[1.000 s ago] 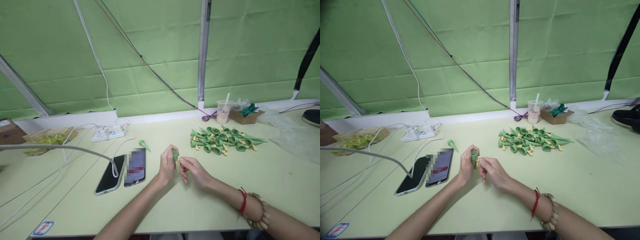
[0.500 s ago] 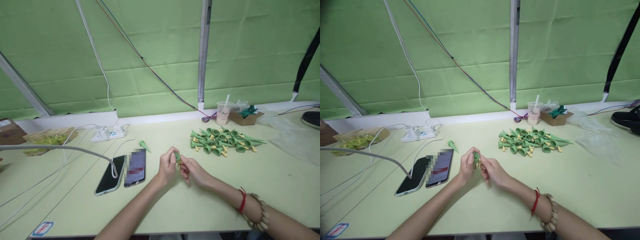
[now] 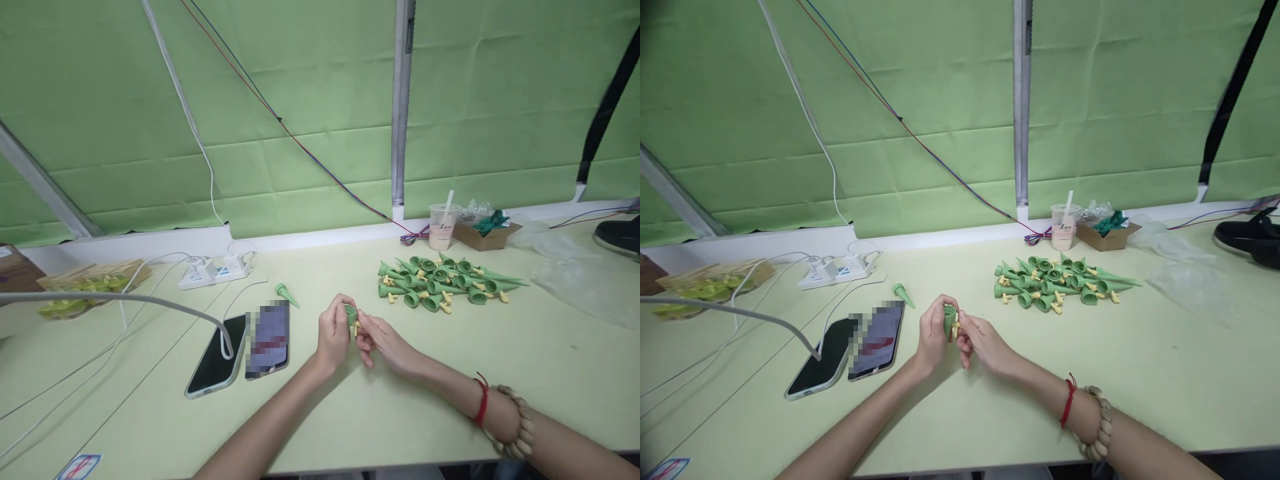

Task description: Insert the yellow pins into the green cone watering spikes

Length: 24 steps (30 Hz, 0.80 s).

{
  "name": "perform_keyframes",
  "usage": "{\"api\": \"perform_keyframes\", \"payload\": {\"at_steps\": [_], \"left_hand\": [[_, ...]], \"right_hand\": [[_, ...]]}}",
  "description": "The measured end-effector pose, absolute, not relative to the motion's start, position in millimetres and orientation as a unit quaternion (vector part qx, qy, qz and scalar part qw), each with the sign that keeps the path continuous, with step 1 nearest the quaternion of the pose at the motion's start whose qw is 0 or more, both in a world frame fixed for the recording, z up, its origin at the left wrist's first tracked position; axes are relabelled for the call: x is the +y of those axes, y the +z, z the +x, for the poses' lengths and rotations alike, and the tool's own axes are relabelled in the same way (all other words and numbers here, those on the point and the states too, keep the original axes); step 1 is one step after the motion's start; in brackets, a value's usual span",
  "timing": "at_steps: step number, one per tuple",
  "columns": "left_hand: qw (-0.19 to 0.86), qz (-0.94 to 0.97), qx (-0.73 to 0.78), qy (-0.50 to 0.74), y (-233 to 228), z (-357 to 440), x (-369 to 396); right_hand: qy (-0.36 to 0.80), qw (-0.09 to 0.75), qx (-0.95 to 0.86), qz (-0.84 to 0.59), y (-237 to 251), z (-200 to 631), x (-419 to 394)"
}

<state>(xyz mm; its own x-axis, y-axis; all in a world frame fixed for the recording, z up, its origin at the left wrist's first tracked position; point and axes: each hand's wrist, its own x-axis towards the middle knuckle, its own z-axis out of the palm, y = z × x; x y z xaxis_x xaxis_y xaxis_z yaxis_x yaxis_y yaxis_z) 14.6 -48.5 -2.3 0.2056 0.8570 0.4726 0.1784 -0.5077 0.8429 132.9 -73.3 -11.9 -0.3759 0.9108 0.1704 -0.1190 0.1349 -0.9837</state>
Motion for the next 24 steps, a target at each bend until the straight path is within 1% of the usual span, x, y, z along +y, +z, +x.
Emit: {"api": "perform_keyframes", "payload": {"at_steps": [4,8,10,14,16,18,20,24], "left_hand": [[0.250,0.741,0.357,0.510,-2,9,-46],[0.190,0.782,0.326,0.496,-1,4,-43],[0.199,0.779,0.334,0.492,0,4,-42],[0.305,0.712,0.387,0.500,2,10,-41],[0.343,0.684,0.397,0.508,4,13,-40],[0.345,0.679,0.400,0.510,5,13,-40],[0.332,0.689,0.400,0.506,5,13,-40],[0.319,0.703,0.399,0.494,1,12,-42]], "right_hand": [[0.598,0.428,-0.583,-0.345,-6,132,-76],[0.634,0.362,-0.573,-0.372,-2,134,-77],[0.615,0.354,-0.581,-0.399,-2,136,-77],[0.446,0.434,-0.653,-0.432,-3,140,-78],[0.402,0.446,-0.672,-0.434,-3,142,-78],[0.402,0.453,-0.665,-0.438,-2,143,-77],[0.427,0.461,-0.642,-0.439,-2,143,-74],[0.541,0.453,-0.572,-0.419,0,144,-69]]}}
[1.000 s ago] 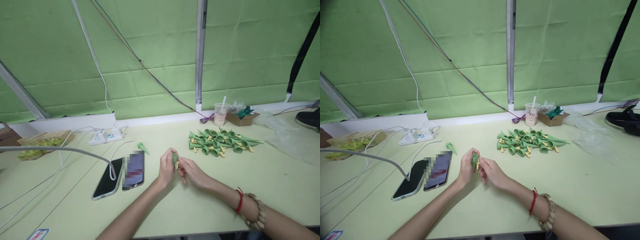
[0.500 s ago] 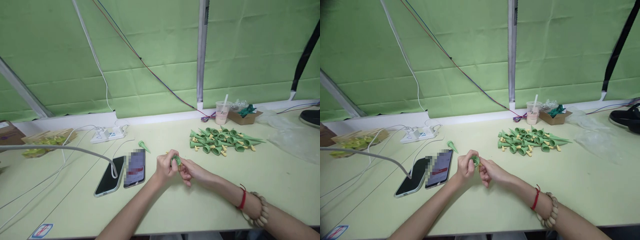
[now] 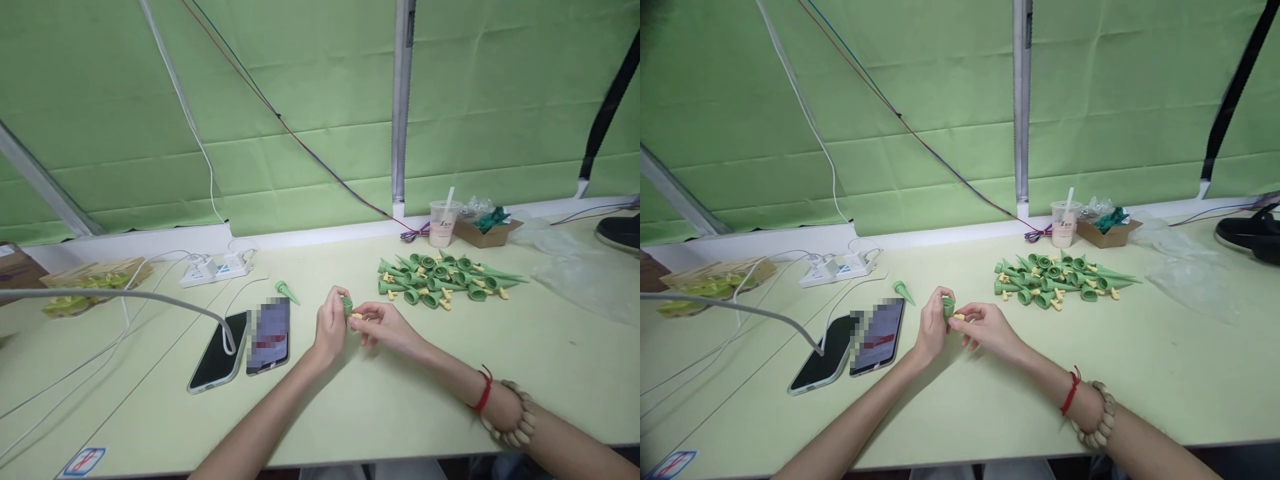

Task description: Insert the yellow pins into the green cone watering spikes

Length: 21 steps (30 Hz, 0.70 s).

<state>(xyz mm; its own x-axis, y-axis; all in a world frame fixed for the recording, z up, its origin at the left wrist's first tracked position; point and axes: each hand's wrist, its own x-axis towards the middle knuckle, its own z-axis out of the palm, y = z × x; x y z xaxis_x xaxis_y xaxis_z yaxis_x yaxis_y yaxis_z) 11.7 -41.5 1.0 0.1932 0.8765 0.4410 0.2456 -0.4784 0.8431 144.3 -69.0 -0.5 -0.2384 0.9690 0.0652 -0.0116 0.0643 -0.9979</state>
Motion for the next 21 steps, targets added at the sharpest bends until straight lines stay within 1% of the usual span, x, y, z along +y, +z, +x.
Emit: {"api": "perform_keyframes", "payload": {"at_steps": [3,5,6,8,10,12,16,21], "left_hand": [[0.325,0.707,0.395,0.488,-1,13,-42],[0.327,0.707,0.394,0.488,-2,14,-42],[0.329,0.704,0.396,0.489,-2,15,-42],[0.343,0.688,0.408,0.493,-2,17,-41],[0.378,0.660,0.425,0.491,-3,20,-41],[0.419,0.629,0.440,0.485,-4,21,-40],[0.475,0.566,0.447,0.505,1,24,-39],[0.477,0.569,0.429,0.515,10,25,-38]], "right_hand": [[0.603,0.441,-0.534,-0.397,0,147,-66],[0.599,0.441,-0.542,-0.391,0,148,-65],[0.573,0.451,-0.558,-0.396,0,148,-65],[0.480,0.480,-0.606,-0.415,-1,149,-65],[0.377,0.503,-0.648,-0.431,-3,148,-66],[0.319,0.511,-0.671,-0.432,-4,148,-66],[0.302,0.508,-0.677,-0.438,-5,149,-65],[0.267,0.491,-0.702,-0.441,-2,148,-67]]}}
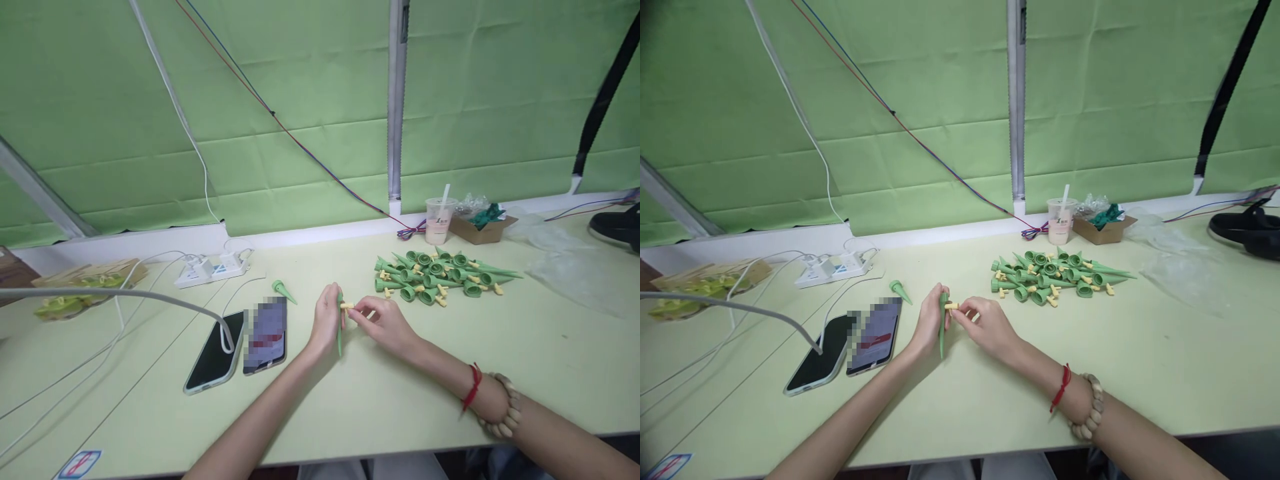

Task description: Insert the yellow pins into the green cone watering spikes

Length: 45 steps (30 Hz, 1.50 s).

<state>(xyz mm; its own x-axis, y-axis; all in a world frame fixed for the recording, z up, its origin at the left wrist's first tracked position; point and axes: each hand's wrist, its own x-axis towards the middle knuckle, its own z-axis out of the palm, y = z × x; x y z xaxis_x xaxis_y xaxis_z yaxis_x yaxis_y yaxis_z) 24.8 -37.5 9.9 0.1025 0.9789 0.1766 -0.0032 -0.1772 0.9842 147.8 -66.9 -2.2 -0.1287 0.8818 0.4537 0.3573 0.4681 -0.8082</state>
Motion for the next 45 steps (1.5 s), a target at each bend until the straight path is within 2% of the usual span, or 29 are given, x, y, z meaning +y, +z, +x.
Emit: {"api": "perform_keyframes", "payload": {"at_steps": [8,18,22,28,31,35,37,39,42,45], "left_hand": [[0.515,0.593,0.400,0.474,5,25,-38],[0.427,0.671,0.366,0.483,6,18,-39],[0.403,0.727,0.332,0.446,3,14,-36],[0.373,0.786,0.305,0.387,-2,20,-33],[0.311,0.810,0.335,0.367,3,24,-30],[0.098,0.838,0.470,0.260,18,7,-3],[-0.001,0.811,0.562,0.162,24,-13,17],[-0.069,0.759,0.645,0.063,29,-33,36],[-0.072,0.722,0.686,0.048,32,-57,57],[-0.050,0.714,0.697,0.033,32,-68,66]], "right_hand": [[0.220,0.437,-0.737,-0.467,1,150,-71],[0.246,0.406,-0.723,-0.502,2,149,-72],[0.234,0.425,-0.728,-0.485,6,151,-72],[0.175,0.506,-0.693,-0.483,1,159,-54],[0.081,0.529,-0.684,-0.496,7,177,-42],[0.000,0.561,-0.620,-0.548,23,223,-20],[-0.047,0.536,-0.610,-0.581,30,249,-9],[-0.078,0.473,-0.633,-0.608,34,271,-1],[-0.079,0.345,-0.676,-0.646,32,291,6],[-0.093,0.265,-0.709,-0.647,28,293,9]]}}
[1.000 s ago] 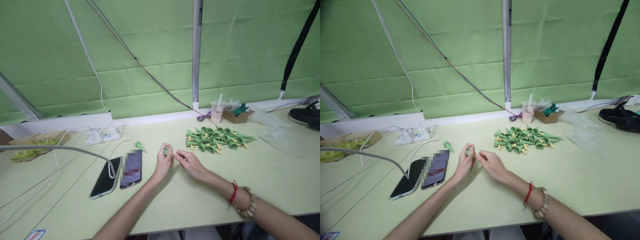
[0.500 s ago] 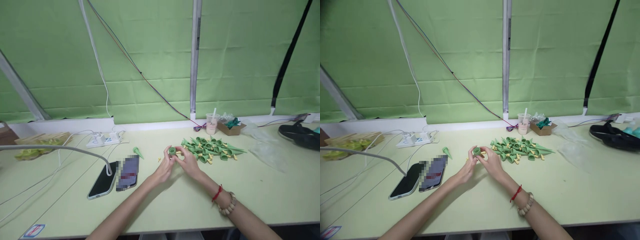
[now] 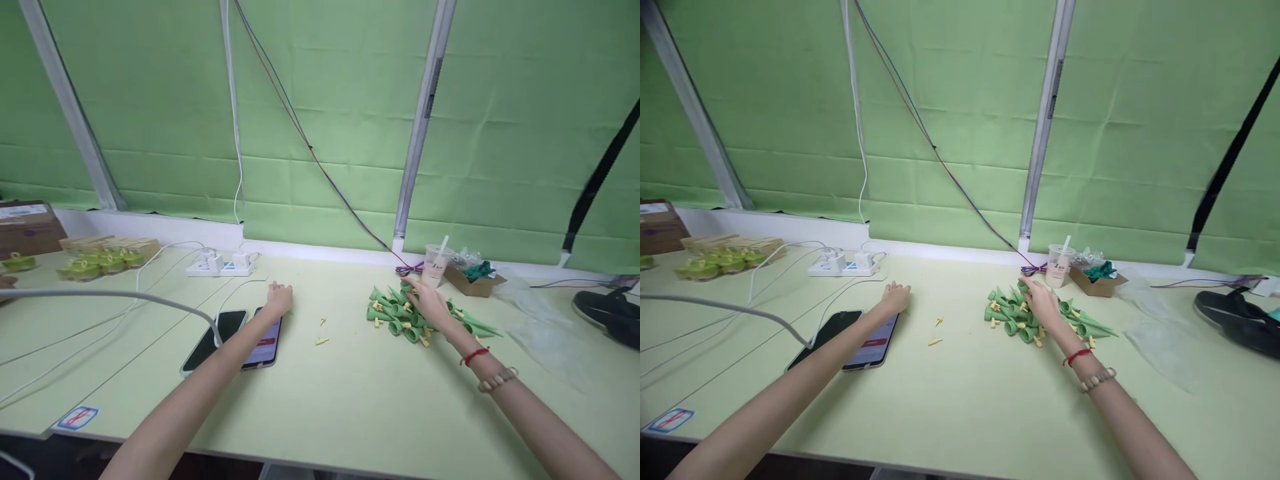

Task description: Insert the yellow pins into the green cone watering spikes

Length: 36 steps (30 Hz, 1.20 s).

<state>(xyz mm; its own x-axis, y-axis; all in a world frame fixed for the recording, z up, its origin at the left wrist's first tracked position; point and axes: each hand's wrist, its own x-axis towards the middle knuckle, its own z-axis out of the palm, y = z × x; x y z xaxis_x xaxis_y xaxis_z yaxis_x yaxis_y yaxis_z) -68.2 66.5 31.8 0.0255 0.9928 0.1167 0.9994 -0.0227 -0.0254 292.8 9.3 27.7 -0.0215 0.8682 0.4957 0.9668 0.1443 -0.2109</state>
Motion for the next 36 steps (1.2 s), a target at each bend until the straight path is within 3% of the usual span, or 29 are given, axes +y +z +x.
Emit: {"api": "perform_keyframes", "payload": {"at_steps": [10,13,19,25,31,36], "left_hand": [[-0.009,-0.765,-0.639,-0.079,30,-74,77],[-0.023,-0.776,-0.620,-0.116,28,-76,74],[-0.056,-0.793,-0.572,-0.201,21,-78,74],[-0.097,-0.794,-0.523,-0.294,37,-71,69],[-0.180,-0.733,-0.458,-0.470,56,-62,39],[-0.221,-0.687,-0.415,-0.554,61,-53,21]], "right_hand": [[-0.005,0.082,-0.723,-0.686,37,249,20],[0.015,0.064,-0.726,-0.685,36,238,21],[-0.075,0.156,-0.780,-0.601,32,206,17],[0.072,0.200,-0.918,-0.335,6,146,13],[0.060,0.266,-0.888,-0.370,-5,118,10],[0.173,0.281,-0.884,-0.330,-10,123,8]]}}
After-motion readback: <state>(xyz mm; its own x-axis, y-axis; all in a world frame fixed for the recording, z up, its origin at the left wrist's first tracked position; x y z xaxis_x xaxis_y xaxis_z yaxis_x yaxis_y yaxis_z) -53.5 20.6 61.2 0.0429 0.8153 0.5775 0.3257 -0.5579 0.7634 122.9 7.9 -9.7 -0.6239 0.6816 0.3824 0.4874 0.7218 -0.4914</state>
